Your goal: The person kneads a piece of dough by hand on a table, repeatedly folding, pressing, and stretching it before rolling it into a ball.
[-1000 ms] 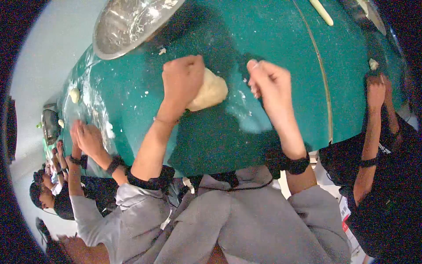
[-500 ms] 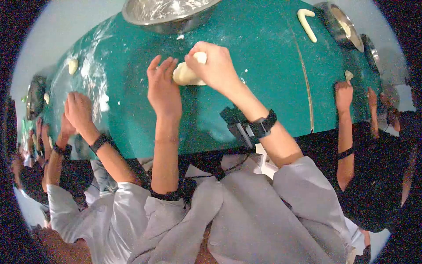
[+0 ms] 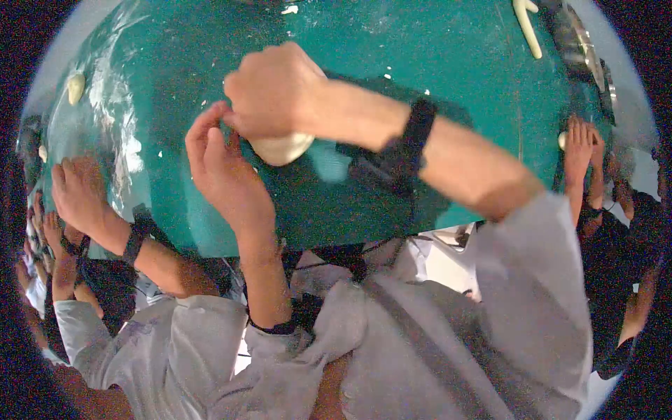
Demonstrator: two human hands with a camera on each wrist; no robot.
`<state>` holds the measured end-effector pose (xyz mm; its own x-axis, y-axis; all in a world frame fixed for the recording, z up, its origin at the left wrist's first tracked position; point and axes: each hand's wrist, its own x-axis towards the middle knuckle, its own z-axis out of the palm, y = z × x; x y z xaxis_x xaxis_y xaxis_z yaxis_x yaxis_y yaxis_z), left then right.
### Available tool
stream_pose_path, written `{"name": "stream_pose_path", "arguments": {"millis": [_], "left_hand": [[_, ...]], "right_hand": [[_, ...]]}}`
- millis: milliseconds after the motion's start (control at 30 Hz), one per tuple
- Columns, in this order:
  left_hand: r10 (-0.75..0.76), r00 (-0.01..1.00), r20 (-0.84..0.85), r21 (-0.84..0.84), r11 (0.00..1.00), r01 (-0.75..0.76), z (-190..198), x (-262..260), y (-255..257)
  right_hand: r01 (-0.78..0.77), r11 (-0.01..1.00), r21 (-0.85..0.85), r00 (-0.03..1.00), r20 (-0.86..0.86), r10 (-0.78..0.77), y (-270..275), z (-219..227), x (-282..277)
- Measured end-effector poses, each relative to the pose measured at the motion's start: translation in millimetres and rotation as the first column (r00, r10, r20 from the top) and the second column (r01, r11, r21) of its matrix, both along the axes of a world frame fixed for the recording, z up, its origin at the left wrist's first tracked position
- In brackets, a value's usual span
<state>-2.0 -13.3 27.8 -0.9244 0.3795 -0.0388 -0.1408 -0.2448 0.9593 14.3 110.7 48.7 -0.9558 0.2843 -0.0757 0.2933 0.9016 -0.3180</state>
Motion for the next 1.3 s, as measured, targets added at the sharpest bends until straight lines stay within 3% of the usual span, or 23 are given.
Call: {"name": "stream_pose_path", "arguments": {"millis": [67, 200, 233, 333, 433, 533, 567, 667, 700, 767, 800, 867, 1033, 1133, 1300], "left_hand": [[0.064, 0.996, -0.059, -0.015, 0.998, -0.065, 13, 1, 14], [-0.179, 0.967, -0.184, -0.284, 0.951, 0.122, 8, -35, 34], [-0.244, 0.944, -0.224, -0.372, 0.916, 0.148, 5, -48, 49], [-0.461, 0.824, -0.328, -0.548, 0.804, 0.232, 15, -74, 96], [-0.64, 0.689, -0.34, -0.783, 0.598, 0.17, 38, -41, 98], [-0.716, 0.621, -0.319, -0.836, 0.521, 0.171, 42, -8, 73], [-0.797, 0.43, -0.423, -0.86, 0.503, 0.086, 27, -3, 63], [-0.752, 0.299, -0.587, -0.771, 0.632, 0.077, 29, 40, 32], [-0.663, 0.245, -0.707, -0.691, 0.721, -0.043, 21, 48, 33], [-0.46, 0.095, -0.883, -0.468, 0.844, -0.263, -1, 58, 31], [-0.442, 0.106, -0.891, -0.454, 0.851, -0.263, -4, 57, 32], [-0.411, 0.117, -0.904, -0.428, 0.867, -0.257, -8, 51, 39], [-0.618, 0.319, -0.718, -0.693, 0.674, -0.253, 0, 34, 74], [-0.607, 0.43, -0.668, -0.726, 0.659, -0.197, -1, 14, 109], [-0.396, 0.698, -0.596, -0.695, 0.691, -0.202, 1, -12, 150]], "right_hand": [[-0.011, 0.999, 0.042, 0.99, -0.137, 0.017, 18, -12, -18], [0.048, 0.992, 0.115, 0.857, -0.516, 0.019, 36, -31, -27], [0.139, 0.987, 0.086, 0.828, -0.556, -0.068, 38, -36, -29], [0.35, 0.848, -0.398, 0.489, -0.694, -0.528, 35, -33, -12], [0.175, 0.652, -0.738, 0.277, -0.598, -0.752, 17, -42, 27], [-0.035, 0.627, -0.778, 0.322, -0.602, -0.73, -3, -36, 72], [-0.073, 0.595, -0.8, 0.388, -0.573, -0.722, -6, -32, 89], [-0.099, 0.327, -0.94, 0.633, -0.313, -0.708, -11, -20, 134], [-0.23, 0.454, -0.861, 0.488, -0.506, -0.711, -3, -46, 134], [-0.384, 0.053, -0.922, 0.39, -0.215, -0.895, 0, -36, 139], [-0.462, -0.147, -0.875, 0.362, -0.035, -0.932, 3, -28, 140], [-0.458, -0.066, -0.886, 0.377, -0.126, -0.918, 14, -17, 141], [-0.448, 0.029, -0.894, 0.386, -0.222, -0.895, 37, 2, 130], [-0.308, 0.182, -0.934, 0.332, -0.284, -0.9, 38, 5, 126], [0.117, 0.521, -0.846, 0.412, -0.436, -0.8, 41, -7, 109]]}}
